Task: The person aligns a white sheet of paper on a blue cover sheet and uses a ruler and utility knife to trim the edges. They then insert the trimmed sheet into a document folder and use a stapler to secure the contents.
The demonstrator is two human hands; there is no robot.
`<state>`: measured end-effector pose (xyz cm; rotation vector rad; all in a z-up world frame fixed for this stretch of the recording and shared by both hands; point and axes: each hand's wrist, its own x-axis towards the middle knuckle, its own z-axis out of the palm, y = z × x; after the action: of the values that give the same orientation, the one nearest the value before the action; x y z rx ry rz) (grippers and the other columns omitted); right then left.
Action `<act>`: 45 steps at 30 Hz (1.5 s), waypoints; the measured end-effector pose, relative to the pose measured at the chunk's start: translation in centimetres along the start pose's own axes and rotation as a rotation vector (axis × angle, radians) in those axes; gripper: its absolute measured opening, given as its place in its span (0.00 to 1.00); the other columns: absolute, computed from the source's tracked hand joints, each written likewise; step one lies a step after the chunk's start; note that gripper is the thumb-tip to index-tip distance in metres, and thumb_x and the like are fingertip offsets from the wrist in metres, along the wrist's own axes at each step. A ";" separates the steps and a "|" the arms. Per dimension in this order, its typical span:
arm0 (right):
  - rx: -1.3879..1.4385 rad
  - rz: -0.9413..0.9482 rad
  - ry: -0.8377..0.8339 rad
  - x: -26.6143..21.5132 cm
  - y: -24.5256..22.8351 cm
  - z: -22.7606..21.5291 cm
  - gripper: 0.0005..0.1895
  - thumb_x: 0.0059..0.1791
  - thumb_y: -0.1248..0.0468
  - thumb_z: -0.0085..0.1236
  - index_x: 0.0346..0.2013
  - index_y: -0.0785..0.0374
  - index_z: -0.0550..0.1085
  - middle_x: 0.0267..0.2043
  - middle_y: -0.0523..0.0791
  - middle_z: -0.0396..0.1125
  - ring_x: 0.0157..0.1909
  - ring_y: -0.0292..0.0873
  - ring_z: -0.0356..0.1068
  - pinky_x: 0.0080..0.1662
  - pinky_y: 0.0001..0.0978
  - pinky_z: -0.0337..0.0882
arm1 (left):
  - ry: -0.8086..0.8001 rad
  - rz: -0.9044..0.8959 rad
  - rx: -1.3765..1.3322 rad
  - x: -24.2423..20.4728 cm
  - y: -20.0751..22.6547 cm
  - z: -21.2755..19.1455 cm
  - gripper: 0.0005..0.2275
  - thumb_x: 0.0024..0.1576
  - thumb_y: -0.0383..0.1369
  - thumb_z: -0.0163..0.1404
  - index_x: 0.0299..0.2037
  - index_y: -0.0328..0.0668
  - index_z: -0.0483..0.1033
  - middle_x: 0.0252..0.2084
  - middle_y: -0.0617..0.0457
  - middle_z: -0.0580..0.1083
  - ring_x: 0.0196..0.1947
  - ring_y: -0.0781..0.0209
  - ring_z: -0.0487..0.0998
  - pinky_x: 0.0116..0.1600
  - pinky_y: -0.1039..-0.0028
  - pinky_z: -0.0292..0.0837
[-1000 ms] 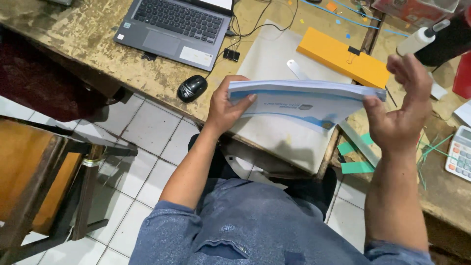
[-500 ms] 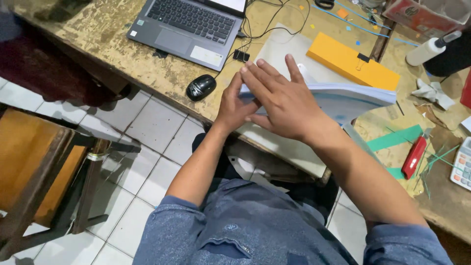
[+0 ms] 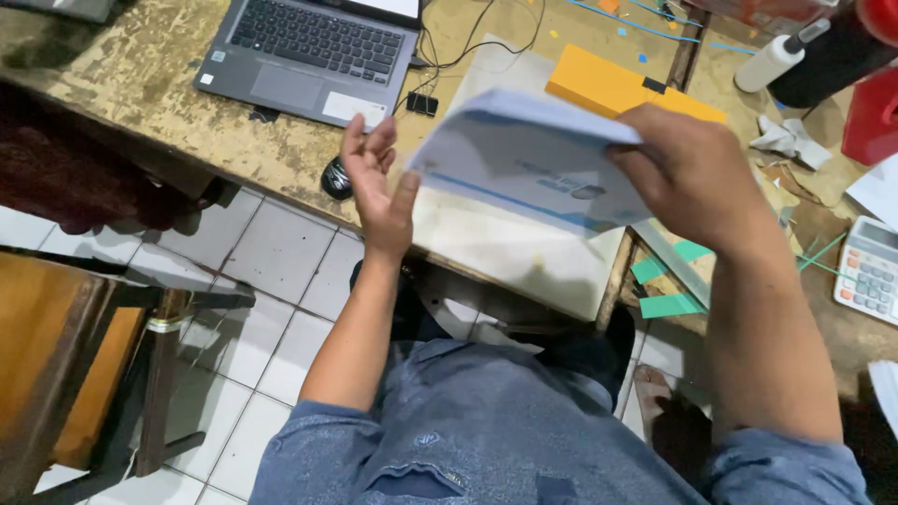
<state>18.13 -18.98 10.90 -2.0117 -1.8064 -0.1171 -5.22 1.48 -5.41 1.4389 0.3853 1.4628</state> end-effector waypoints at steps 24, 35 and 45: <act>0.990 0.441 0.682 -7.5 1.3 16.2 0.20 0.54 0.66 0.59 0.60 0.60 0.69 0.52 0.49 0.72 0.52 0.39 0.66 0.57 0.48 0.70 | -0.294 -0.081 0.046 -5.0 -1.6 3.3 0.14 0.61 0.23 0.53 0.56 0.38 0.70 0.49 0.48 0.75 0.52 0.63 0.72 0.62 0.58 0.68; 0.925 0.560 0.493 -8.3 -0.4 14.2 0.18 0.53 0.58 0.61 0.56 0.58 0.71 0.42 0.48 0.71 0.46 0.41 0.66 0.53 0.47 0.71 | -0.295 -0.105 0.166 -6.5 -5.3 1.8 0.15 0.59 0.25 0.57 0.55 0.35 0.70 0.50 0.43 0.74 0.55 0.59 0.71 0.63 0.54 0.66; 1.018 0.477 0.528 -8.6 -0.3 14.4 0.09 0.54 0.63 0.60 0.48 0.57 0.74 0.38 0.43 0.73 0.43 0.32 0.65 0.50 0.36 0.72 | -0.267 -0.135 0.286 -7.1 -6.4 0.9 0.11 0.57 0.25 0.60 0.48 0.35 0.77 0.46 0.41 0.77 0.54 0.55 0.75 0.60 0.58 0.68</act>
<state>13.39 -21.66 -4.95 -1.3910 -0.7476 0.3244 -3.28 -1.76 -14.27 1.7750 0.5277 1.1213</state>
